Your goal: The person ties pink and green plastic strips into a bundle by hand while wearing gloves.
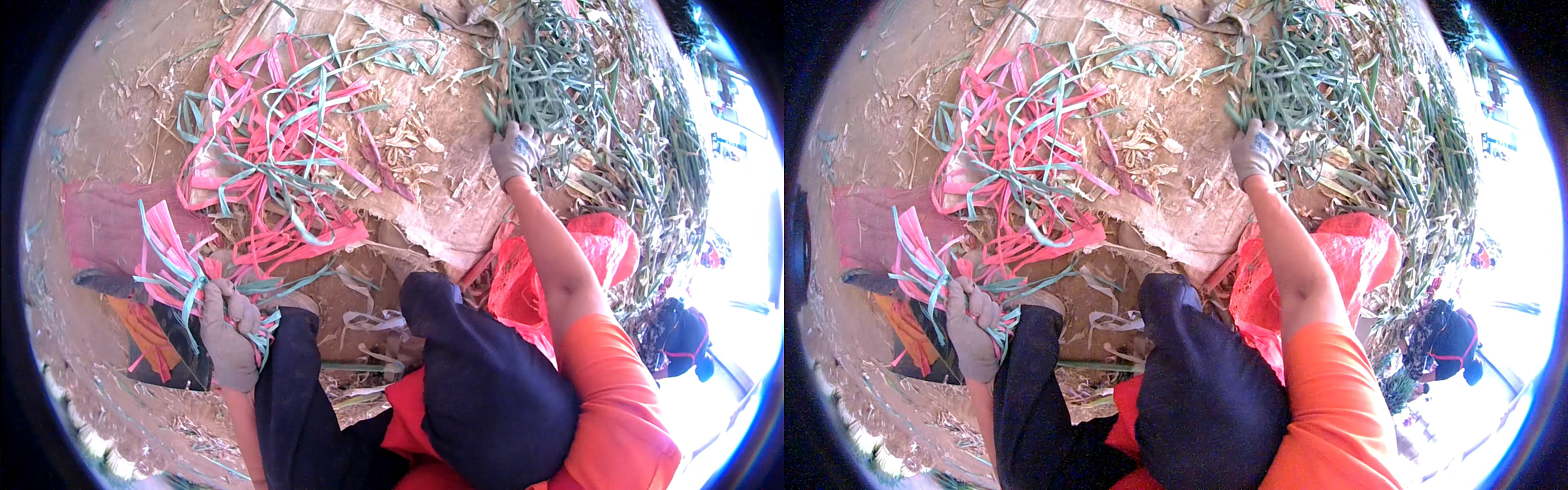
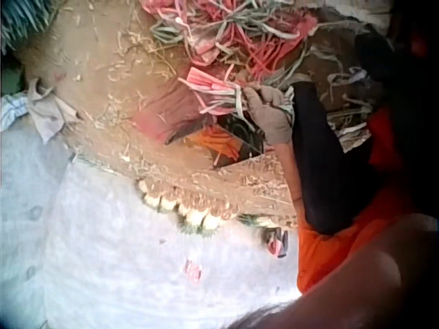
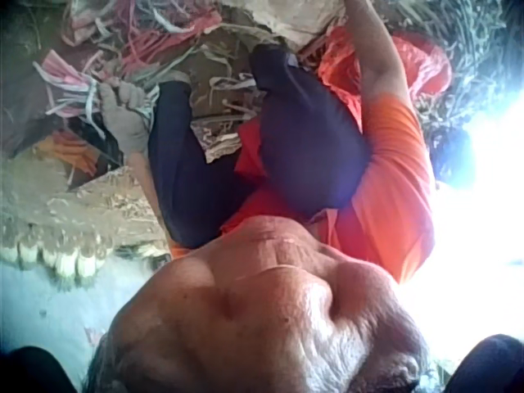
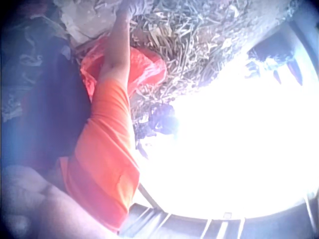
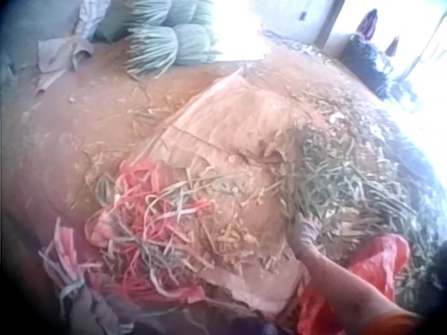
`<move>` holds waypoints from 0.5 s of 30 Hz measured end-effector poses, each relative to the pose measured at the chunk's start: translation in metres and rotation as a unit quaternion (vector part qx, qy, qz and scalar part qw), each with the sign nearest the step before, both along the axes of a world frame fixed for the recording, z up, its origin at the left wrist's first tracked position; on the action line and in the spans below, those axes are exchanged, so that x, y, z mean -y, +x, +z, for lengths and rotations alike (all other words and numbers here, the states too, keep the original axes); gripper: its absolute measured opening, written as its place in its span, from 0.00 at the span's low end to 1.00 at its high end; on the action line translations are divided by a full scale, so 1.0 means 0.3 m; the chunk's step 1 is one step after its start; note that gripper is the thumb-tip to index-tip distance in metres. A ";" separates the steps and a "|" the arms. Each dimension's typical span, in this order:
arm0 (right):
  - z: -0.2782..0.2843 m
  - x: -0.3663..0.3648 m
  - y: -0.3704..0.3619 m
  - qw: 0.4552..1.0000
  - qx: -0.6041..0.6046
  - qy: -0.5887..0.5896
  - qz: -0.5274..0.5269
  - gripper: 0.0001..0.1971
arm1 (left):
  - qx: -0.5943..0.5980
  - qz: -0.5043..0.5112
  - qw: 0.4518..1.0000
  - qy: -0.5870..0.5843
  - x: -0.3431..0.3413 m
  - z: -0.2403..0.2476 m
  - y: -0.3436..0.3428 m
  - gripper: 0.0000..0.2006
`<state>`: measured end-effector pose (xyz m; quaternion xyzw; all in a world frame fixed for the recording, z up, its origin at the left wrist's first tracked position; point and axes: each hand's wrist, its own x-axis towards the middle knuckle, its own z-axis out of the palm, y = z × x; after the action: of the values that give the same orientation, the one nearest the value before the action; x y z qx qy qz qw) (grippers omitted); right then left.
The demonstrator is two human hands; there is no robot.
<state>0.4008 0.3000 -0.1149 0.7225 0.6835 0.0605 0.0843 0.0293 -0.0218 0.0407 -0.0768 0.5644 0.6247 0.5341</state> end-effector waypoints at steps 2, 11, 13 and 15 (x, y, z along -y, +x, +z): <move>-0.015 0.012 0.041 0.995 -0.087 0.040 0.038 0.10 | -0.005 -0.008 1.000 0.000 -0.013 -0.003 0.004 0.13; 0.217 0.227 -0.268 0.897 -0.216 0.133 0.361 0.07 | -0.011 -0.011 1.000 -0.007 0.000 -0.011 0.000 0.12; 0.224 0.258 -0.291 0.876 -0.254 0.083 0.401 0.07 | -0.015 -0.015 1.000 -0.005 0.004 -0.011 -0.001 0.12; 0.244 0.303 -0.323 0.845 -0.288 0.054 0.447 0.07 | -0.010 -0.019 1.000 -0.003 0.004 -0.018 -0.002 0.12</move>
<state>0.3037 0.2090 -0.0417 0.3274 0.9215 -0.0823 -0.1920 0.0286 -0.0229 0.0353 -0.0611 0.5729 0.6136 0.5399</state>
